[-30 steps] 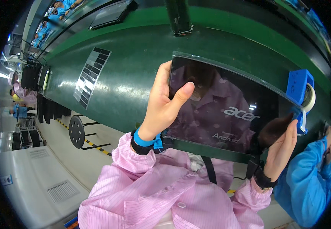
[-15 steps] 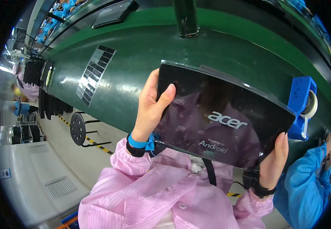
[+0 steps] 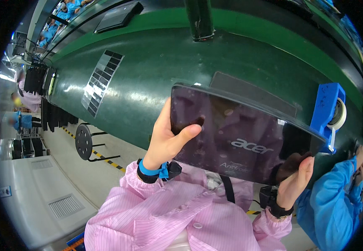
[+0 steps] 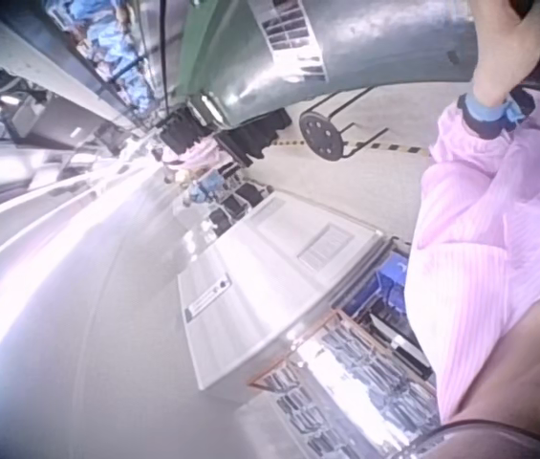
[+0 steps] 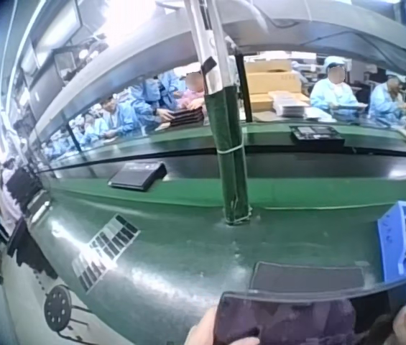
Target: The worker is applying protective tape and inspecting the screen of tablet computer components on an industrial assembly line.
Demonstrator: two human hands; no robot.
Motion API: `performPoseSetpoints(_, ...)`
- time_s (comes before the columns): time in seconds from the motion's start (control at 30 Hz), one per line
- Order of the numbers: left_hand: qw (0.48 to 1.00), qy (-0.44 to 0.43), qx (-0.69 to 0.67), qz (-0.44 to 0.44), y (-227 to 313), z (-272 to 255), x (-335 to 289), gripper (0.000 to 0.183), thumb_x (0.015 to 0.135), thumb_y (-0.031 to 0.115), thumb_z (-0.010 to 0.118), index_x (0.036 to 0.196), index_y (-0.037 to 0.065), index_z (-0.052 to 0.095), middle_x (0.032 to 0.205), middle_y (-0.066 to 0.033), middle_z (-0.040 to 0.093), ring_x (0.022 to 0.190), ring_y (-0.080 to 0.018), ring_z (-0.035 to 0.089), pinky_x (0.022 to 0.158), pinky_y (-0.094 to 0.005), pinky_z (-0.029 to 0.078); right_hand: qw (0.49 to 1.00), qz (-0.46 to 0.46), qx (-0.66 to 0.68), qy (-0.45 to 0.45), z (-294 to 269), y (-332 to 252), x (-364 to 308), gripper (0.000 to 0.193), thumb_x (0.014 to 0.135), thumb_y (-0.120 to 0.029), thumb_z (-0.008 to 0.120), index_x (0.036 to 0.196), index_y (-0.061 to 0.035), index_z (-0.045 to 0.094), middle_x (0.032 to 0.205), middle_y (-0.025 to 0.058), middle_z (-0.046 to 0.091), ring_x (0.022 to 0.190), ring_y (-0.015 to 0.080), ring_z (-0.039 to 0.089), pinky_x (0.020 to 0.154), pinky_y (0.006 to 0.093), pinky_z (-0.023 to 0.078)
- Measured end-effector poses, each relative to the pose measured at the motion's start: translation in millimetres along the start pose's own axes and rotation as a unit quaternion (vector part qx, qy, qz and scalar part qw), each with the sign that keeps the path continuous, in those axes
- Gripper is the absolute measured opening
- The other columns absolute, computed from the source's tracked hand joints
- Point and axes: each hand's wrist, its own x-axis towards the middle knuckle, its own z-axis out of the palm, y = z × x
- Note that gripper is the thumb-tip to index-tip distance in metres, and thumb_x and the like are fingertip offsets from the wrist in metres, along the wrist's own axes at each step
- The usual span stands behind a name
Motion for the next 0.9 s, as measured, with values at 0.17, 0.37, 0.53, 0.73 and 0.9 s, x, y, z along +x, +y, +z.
performPoseSetpoints(0.17, 0.99, 0.026, -0.063, 0.123, -1.7, 6.2, 8.0, 0.04, 0.075, 0.012, 0.071, 0.092, -0.002, 0.037, 0.08, -0.0116, 0.064, 0.074, -0.0107, 0.062, 0.062, -0.0215, 0.047, 0.993, 0.0, 0.069, -0.099, -9.2, -9.3, 17.9, 0.036, 0.093, -0.027, 0.042, 0.115, 0.0014, 0.045, 0.116, 0.0163, 0.05, 0.109, 0.0295, 0.049, 0.097, 0.0432, 0.034)
performPoseSetpoints(0.37, 0.98, -0.025, 0.025, 0.197, -14.1, -2.4, 34.9, 0.05, 0.072, -0.003, 0.067, 0.11, -0.002, 0.033, 0.077, -0.0101, 0.059, 0.069, -0.014, 0.058, 0.068, -0.0291, 0.05, 0.987, -0.116, 0.0, -0.114, -9.2, 6.8, 43.9, 0.041, 0.094, -0.028, 0.04, 0.12, 0.003, 0.043, 0.123, 0.0169, 0.046, 0.119, 0.0322, 0.041, 0.104, 0.0464, 0.025)
performPoseSetpoints(0.53, 0.981, 0.011, 0.073, 0.178, -13.8, -7.3, 32.6, 0.03, 0.074, 0.011, 0.069, 0.087, 0.001, 0.044, 0.075, -0.0118, 0.065, 0.074, -0.0222, 0.066, 0.063, -0.0279, 0.048, 0.99, -0.107, -0.027, -0.091, 6.6, 15.3, 53.4, 0.043, 0.092, -0.028, 0.046, 0.122, 0.0018, 0.041, 0.122, 0.0144, 0.046, 0.115, 0.0276, 0.042, 0.104, 0.0433, 0.024)
performPoseSetpoints(0.73, 0.984, -0.02, 0.065, 0.168, -19.4, 6.9, 40.8, 0.042, 0.082, 0.032, 0.062, 0.095, -0.001, 0.039, 0.074, -0.0127, 0.063, 0.07, -0.0275, 0.063, 0.06, -0.0317, 0.046, 0.992, -0.079, -0.094, 0.029, 28.2, -8.1, 33.2, 0.024, 0.09, -0.013, 0.044, 0.101, 0.0072, 0.05, 0.114, 0.0213, 0.051, 0.105, 0.0282, 0.048, 0.097, 0.0392, 0.032)
performPoseSetpoints(0.9, 0.983, -0.016, 0.064, 0.169, -29.2, 2.0, 42.0, 0.043, 0.083, 0.029, 0.061, 0.097, -0.002, 0.037, 0.074, -0.0147, 0.061, 0.075, -0.0285, 0.061, 0.061, -0.0324, 0.044, 0.867, -0.262, -0.423, -0.031, -14.0, 16.5, 57.3, 0.023, 0.09, -0.008, 0.044, 0.103, 0.0095, 0.05, 0.099, 0.0274, 0.052, 0.094, 0.036, 0.049, 0.086, 0.0389, 0.036)
